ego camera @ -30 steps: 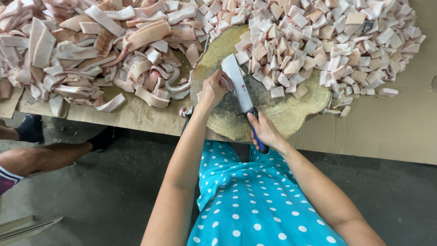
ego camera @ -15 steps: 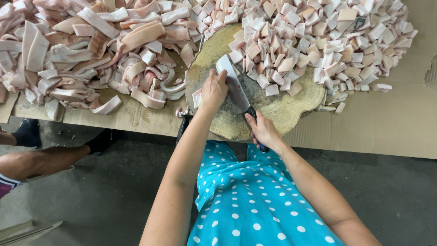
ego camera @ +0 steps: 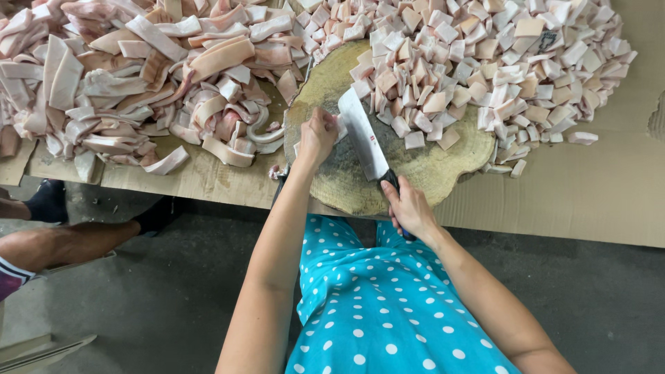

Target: The person cuts long strips of processed pork rind into small cubes using a knife on a wooden block.

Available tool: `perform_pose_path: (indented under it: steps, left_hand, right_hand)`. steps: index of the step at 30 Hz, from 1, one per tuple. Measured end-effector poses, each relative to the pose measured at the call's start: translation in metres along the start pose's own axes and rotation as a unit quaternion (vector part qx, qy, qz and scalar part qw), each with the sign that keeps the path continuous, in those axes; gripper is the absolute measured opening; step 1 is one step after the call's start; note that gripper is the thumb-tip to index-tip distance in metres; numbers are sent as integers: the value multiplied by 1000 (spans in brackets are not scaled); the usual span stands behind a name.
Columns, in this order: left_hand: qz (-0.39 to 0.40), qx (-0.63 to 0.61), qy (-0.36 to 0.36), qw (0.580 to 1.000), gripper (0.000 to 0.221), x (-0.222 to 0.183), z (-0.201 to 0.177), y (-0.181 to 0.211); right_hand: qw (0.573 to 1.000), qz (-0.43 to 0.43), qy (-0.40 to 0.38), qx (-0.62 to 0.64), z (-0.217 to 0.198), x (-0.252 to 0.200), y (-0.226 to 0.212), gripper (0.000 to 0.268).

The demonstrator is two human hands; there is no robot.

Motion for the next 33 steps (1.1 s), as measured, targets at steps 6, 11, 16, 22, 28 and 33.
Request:
perform_pose_path:
  steps: [6,11,16,22,28,33]
  left_hand:
    - [-87,11,-23,996,15,-1,-6,4]
    - [-201,-53,-109,972,9,2,-14,4]
    - [-122,-27,-78,989,16,-3,-21,9]
    - [-156,-100,-118,976,16,-14,-33,14]
    - [-227,-141,-31,963,15,-31,-64,10]
    - [-155,36,-69,985,16,-22,-48,11]
  right_hand:
    - [999,14,-40,2,7,-13,-2,41]
    - [999,19,-47,-20,16,-1,-19,39]
    - [996,-17,-34,-81,29,32,-30,38]
    - [944,-226,81,-225,59,107,-17,47]
    - [969,-142,40,-199,39,103,-11,49]
    - [941,-201,136,-234,5,65,3,44]
Point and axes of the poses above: each hand's wrist, its own x-axis towards the middle knuckle, its own z-axis out of the palm, y = z × x, the point moved 2 cm from there along x, towards the middle knuckle, and after that the axes turned 4 degrees about y, right-handed, at the moved point
